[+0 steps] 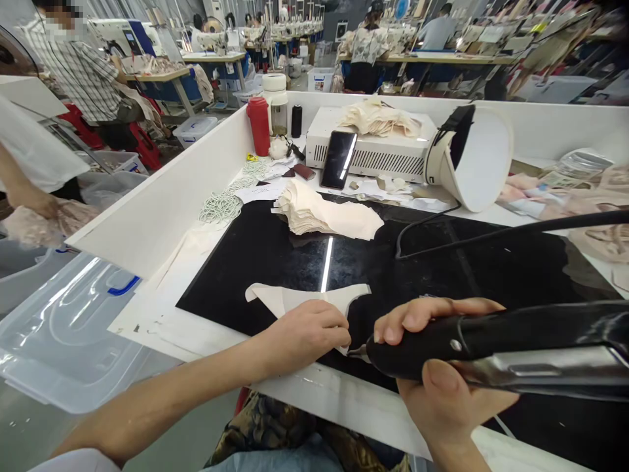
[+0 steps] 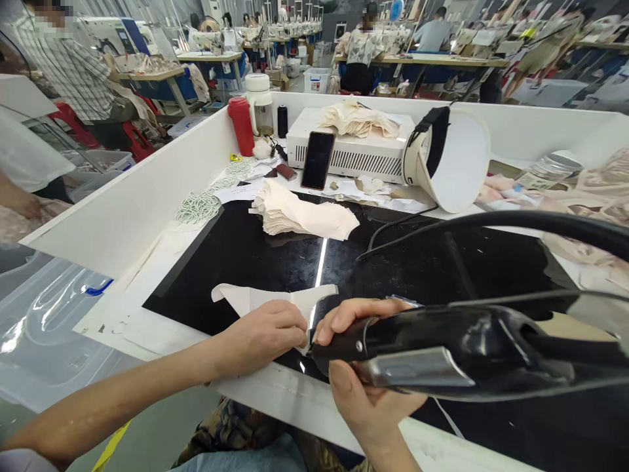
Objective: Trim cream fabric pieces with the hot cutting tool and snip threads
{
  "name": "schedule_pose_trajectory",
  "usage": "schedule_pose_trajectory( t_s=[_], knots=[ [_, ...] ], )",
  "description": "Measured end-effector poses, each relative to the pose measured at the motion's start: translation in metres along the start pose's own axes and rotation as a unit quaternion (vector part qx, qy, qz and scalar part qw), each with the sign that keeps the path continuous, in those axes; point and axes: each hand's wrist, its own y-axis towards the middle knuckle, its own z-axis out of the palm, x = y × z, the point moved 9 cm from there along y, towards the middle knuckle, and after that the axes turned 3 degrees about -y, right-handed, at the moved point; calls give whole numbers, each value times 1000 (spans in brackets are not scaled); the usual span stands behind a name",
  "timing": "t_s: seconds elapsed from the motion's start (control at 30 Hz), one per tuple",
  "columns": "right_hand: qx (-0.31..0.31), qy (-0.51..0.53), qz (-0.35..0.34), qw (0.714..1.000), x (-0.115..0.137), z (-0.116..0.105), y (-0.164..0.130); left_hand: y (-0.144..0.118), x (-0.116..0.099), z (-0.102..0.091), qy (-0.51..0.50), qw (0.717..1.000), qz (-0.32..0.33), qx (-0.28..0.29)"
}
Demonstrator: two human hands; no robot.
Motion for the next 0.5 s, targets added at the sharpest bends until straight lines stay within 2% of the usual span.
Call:
schedule_pose_trajectory(
  t_s=[0.5],
  knots=[
    [-3, -1, 8, 1000, 1, 2, 0, -14, -4, 2, 36, 997, 56, 46]
  ],
)
